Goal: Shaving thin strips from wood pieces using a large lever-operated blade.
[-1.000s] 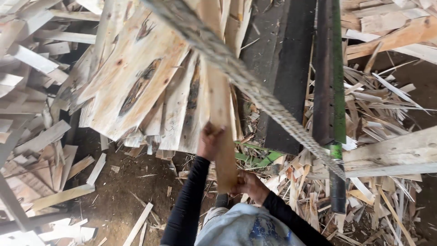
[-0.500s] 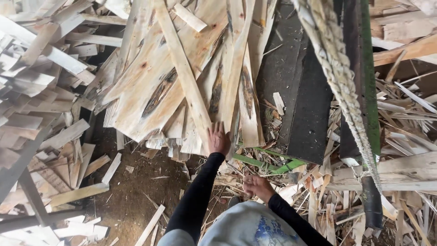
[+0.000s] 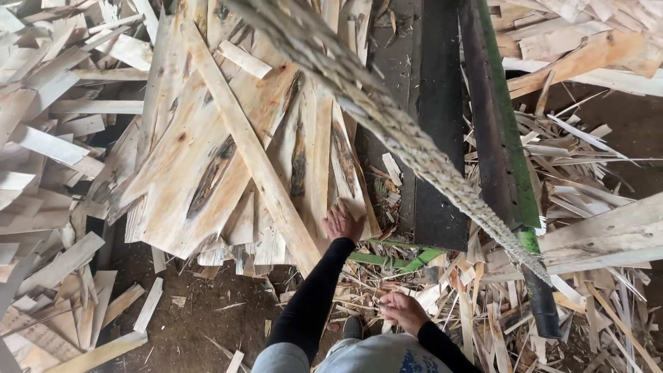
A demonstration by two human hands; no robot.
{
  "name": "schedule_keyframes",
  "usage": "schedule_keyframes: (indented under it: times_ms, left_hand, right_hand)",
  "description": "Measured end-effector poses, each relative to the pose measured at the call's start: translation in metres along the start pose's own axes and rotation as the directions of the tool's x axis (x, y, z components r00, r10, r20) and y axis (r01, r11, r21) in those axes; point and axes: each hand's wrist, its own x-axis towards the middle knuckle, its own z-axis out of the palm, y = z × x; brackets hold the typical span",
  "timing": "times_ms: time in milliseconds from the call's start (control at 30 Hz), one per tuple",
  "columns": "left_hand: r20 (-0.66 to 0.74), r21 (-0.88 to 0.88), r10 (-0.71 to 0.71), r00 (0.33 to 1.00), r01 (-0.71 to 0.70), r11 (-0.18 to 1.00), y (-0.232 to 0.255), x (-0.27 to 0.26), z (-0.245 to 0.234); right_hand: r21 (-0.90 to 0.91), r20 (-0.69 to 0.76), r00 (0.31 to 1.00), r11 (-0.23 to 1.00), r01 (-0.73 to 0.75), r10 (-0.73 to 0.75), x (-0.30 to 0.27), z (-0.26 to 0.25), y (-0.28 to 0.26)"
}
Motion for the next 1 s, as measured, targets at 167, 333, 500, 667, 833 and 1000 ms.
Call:
schedule_keyframes:
  times_ms: [167, 333, 500, 667, 833, 1000]
  left_hand:
    - [-0.060, -0.040, -0.047, 0.997, 0.045, 0.998, 0.032, -0.008, -0.005]
    - [-0.025, -0.157, 0.026, 0.999, -0.029, 0.987, 0.007, 0.060, 0.045]
    - [0.043, -0.881, 0.299, 0.953, -0.105, 0.462, -0.043, 0.027, 0.021]
    - [0.074, -0.878, 0.470, 0.880, 0.282, -0.388, -0.037, -0.079, -0.031]
    - [0.015, -0.758, 0.518, 0.855, 0.347, -0.552, -0.064, -0.105, 0.058]
    - [0.171, -0.757, 0.548, 0.819, 0.466, -0.459, -0.027, -0.162, 0.020]
  right_hand:
    - [-0.019, 0.051, 0.998, 0.999, 0.026, -0.025, 0.004, -0.003, 0.010]
    - [0.047, 0.025, 1.000, 0.999, 0.017, -0.018, 0.010, -0.015, 0.014]
    - [0.069, -0.067, 0.996, 0.996, -0.062, 0.067, 0.011, -0.033, -0.005]
    - [0.301, -0.343, 0.918, 0.902, 0.310, -0.201, 0.031, -0.065, -0.032]
    - [0.438, -0.336, 0.910, 0.815, 0.381, -0.244, 0.051, -0.077, -0.081]
    - [0.582, -0.011, 0.973, 0.790, 0.194, -0.230, 0.117, -0.090, -0.084]
